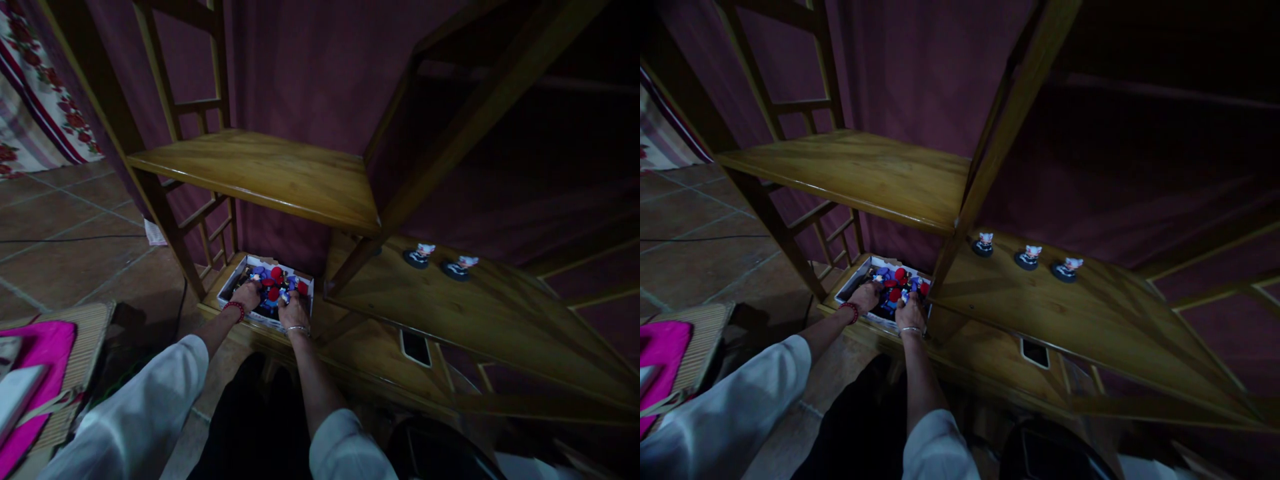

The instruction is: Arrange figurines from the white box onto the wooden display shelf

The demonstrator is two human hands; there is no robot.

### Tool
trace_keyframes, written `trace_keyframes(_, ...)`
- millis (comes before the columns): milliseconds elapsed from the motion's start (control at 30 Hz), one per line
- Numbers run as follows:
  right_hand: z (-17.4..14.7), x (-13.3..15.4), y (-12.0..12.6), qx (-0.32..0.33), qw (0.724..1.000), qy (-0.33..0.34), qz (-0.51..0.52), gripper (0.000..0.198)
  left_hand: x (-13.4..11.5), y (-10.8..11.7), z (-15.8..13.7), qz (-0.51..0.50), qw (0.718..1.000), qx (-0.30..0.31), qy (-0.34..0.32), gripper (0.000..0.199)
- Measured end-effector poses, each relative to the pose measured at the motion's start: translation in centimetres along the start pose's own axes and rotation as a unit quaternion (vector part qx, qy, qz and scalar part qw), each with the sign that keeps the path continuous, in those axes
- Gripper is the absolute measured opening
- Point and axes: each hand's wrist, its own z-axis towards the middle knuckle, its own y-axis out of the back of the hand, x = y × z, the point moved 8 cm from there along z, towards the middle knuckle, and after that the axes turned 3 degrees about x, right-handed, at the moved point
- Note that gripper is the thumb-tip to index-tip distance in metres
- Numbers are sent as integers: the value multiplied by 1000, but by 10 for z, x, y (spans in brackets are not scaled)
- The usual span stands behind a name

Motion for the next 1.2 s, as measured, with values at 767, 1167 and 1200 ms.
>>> trace_keyframes(767, -3, 0, 2, -14, 1000, 25, 5, 30, -39, 15, 8, 87, 990, -52, -95, 26)
trace_keyframes(1167, -8, 2, 9, -15, 1000, 18, 6, 30, -48, -3, 15, 120, 983, -67, -123, 40)
trace_keyframes(1200, -8, 3, 9, -14, 1000, 18, 6, 30, -48, -4, 15, 120, 983, -66, -124, 40)
